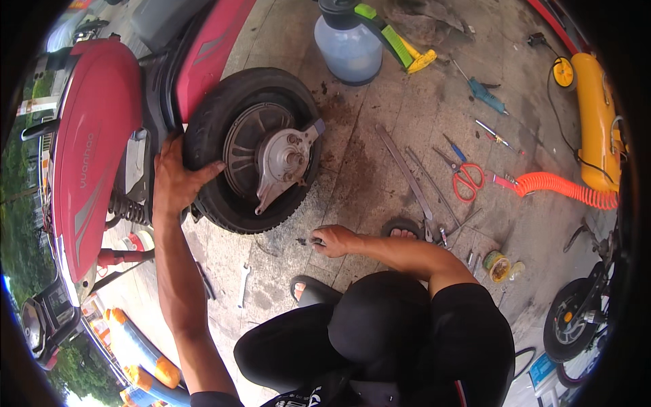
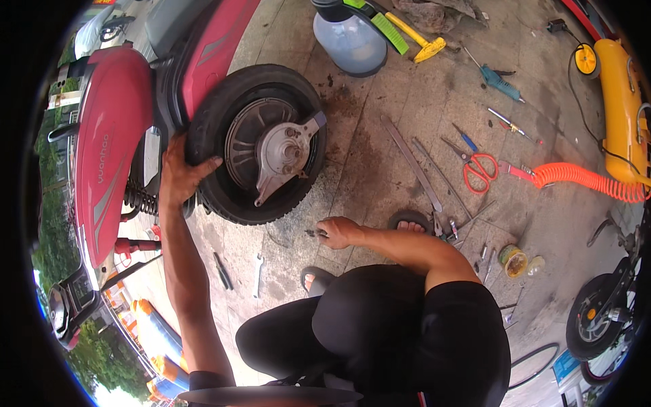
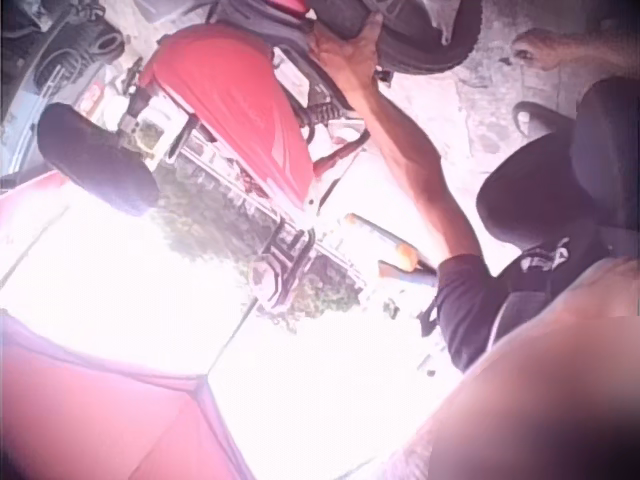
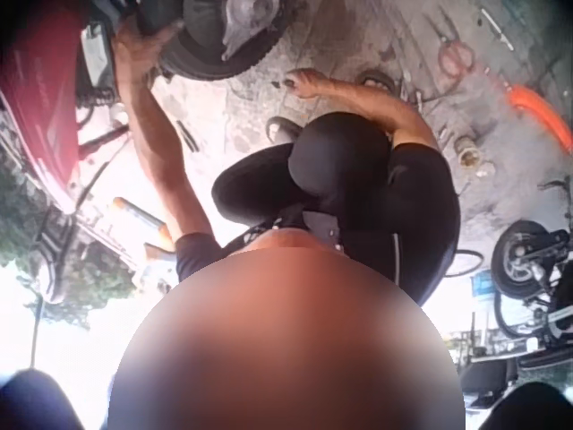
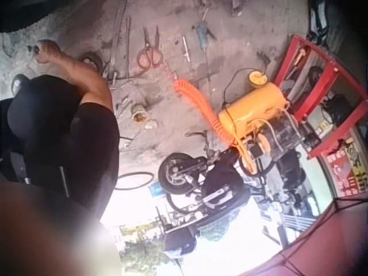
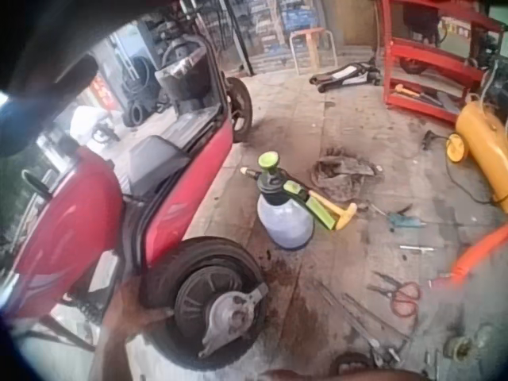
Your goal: The person removes a tire from a scooter wheel, fits a new tire onto the rim, and mounts the wheel back onto the scooter. They use pliers and a tire lever to manipulate the tire bead and seat it onto the rim.
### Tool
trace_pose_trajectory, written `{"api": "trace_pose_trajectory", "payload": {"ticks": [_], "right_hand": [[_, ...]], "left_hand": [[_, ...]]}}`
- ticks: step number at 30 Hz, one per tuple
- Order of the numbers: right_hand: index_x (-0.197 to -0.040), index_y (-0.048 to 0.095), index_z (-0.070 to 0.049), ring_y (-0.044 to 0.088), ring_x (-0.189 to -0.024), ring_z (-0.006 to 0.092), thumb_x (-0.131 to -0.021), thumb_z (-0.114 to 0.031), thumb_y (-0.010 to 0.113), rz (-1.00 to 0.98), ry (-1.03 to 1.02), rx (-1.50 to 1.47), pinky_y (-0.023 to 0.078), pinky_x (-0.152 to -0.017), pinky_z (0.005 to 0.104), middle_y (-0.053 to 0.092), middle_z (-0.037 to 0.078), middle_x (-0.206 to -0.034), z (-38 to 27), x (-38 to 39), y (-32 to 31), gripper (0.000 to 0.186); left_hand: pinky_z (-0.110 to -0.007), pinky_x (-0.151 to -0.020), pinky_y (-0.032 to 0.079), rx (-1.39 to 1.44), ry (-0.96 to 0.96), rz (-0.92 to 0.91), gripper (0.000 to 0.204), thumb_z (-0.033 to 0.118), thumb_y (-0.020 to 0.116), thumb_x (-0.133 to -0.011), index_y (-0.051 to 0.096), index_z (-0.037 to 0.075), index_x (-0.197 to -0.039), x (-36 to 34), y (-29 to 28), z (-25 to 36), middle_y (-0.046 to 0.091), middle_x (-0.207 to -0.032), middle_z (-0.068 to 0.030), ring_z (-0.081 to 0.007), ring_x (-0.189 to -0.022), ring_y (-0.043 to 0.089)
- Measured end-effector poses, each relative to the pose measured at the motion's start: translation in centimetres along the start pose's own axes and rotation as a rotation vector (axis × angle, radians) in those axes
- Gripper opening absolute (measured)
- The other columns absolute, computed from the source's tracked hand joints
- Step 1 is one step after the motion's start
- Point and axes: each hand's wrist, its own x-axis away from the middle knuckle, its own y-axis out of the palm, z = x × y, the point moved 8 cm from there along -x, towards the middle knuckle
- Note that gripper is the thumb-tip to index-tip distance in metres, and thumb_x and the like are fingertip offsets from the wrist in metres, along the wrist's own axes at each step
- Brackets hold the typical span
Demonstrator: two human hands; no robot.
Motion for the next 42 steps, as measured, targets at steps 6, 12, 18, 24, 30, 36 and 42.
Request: {"api": "trace_pose_trajectory", "payload": {"ticks": [6, 12, 18, 24, 30, 36, 42], "right_hand": [[-0.104, 0.066, -0.003, 0.065, -0.093, 0.0406, -0.087, -0.026, 0.065, 0.115, 0.013, -0.028, 0.052, -0.081, 0.0485, 0.068, 0.021, -0.099, -0.4, 3.0, -3.2, 0.028], [-0.109, 0.066, -0.002, 0.067, -0.093, 0.0382, -0.089, -0.021, 0.065, 0.475, 0.165, -0.013, 0.054, -0.079, 0.0434, 0.068, 0.021, -0.097, 2.0, 11.3, -12.8, 0.028], [-0.109, 0.067, -0.003, 0.07, -0.086, 0.0338, -0.088, -0.019, 0.066, 0.893, 0.56, 0.121, 0.055, -0.077, 0.0405, 0.071, 0.018, -0.094, 7.7, 24.2, -20.9, 0.026], [-0.103, 0.067, -0.005, 0.069, -0.085, 0.0359, -0.084, -0.019, 0.068, 0.949, 0.733, 0.367, 0.054, -0.078, 0.043, 0.07, 0.018, -0.093, 12.2, 30.4, -21.1, 0.024], [-0.104, 0.068, -0.003, 0.071, -0.084, 0.0337, -0.084, -0.017, 0.068, 1.104, 0.695, 0.335, 0.056, -0.078, 0.0411, 0.072, 0.018, -0.091, 14.3, 34.3, -24.4, 0.024], [-0.105, 0.068, -0.001, 0.073, -0.083, 0.0278, -0.088, -0.018, 0.067, 1.154, 0.749, 0.255, 0.056, -0.078, 0.0381, 0.073, 0.017, -0.092, 15.0, 36.5, -30.5, 0.025], [-0.105, 0.069, -0.004, 0.072, -0.086, 0.0262, -0.09, -0.021, 0.065, 0.772, 0.921, 0.033, 0.055, -0.079, 0.0363, 0.073, 0.016, -0.092, 14.0, 39.4, -19.7, 0.023]], "left_hand": [[-0.049, -0.104, 0.04, -0.112, 0.181, 0.158, 0.081, 0.032, 0.088, -0.062, 0.057, -0.007, -0.126, 2.8, -0.5, 2.1, 0.054, -0.133, -0.0266, -0.0432, -0.118, 0.053], [-0.039, -0.107, 0.041, 0.438, 0.053, 0.126, 0.092, 0.023, 0.087, -0.066, 0.043, -0.008, -0.14, 6.2, 2.4, 4.1, 0.057, -0.13, -0.0258, -0.0317, -0.121, 0.058], [-0.035, -0.101, 0.046, 0.765, 0.061, -0.065, 0.09, 0.013, 0.084, -0.065, 0.041, -0.008, -0.142, 5.7, 3.8, 6.7, 0.063, -0.12, -0.0204, -0.0246, -0.109, 0.062], [-0.033, -0.101, 0.045, 0.656, 0.067, -0.027, 0.091, 0.012, 0.083, -0.062, 0.042, -0.009, -0.141, 5.4, 3.5, 7.5, 0.063, -0.119, -0.0196, -0.0236, -0.108, 0.062], [-0.034, -0.102, 0.044, 0.761, -0.078, -0.019, 0.092, 0.015, 0.078, -0.066, 0.038, -0.011, -0.144, 4.6, 3.5, 3.9, 0.061, -0.124, -0.0208, -0.0276, -0.11, 0.061], [-0.034, -0.104, 0.043, 0.796, -0.066, -0.01, 0.093, 0.014, 0.08, -0.068, 0.036, -0.01, -0.147, 4.5, 4.3, -0.6, 0.058, -0.128, -0.0203, -0.0262, -0.114, 0.059], [-0.035, -0.11, 0.036, 0.832, -0.172, 0.026, 0.093, 0.019, 0.083, -0.07, 0.038, -0.007, -0.148, 3.7, 5.1, -7.2, 0.058, -0.131, -0.0191, -0.0265, -0.119, 0.056]]}}
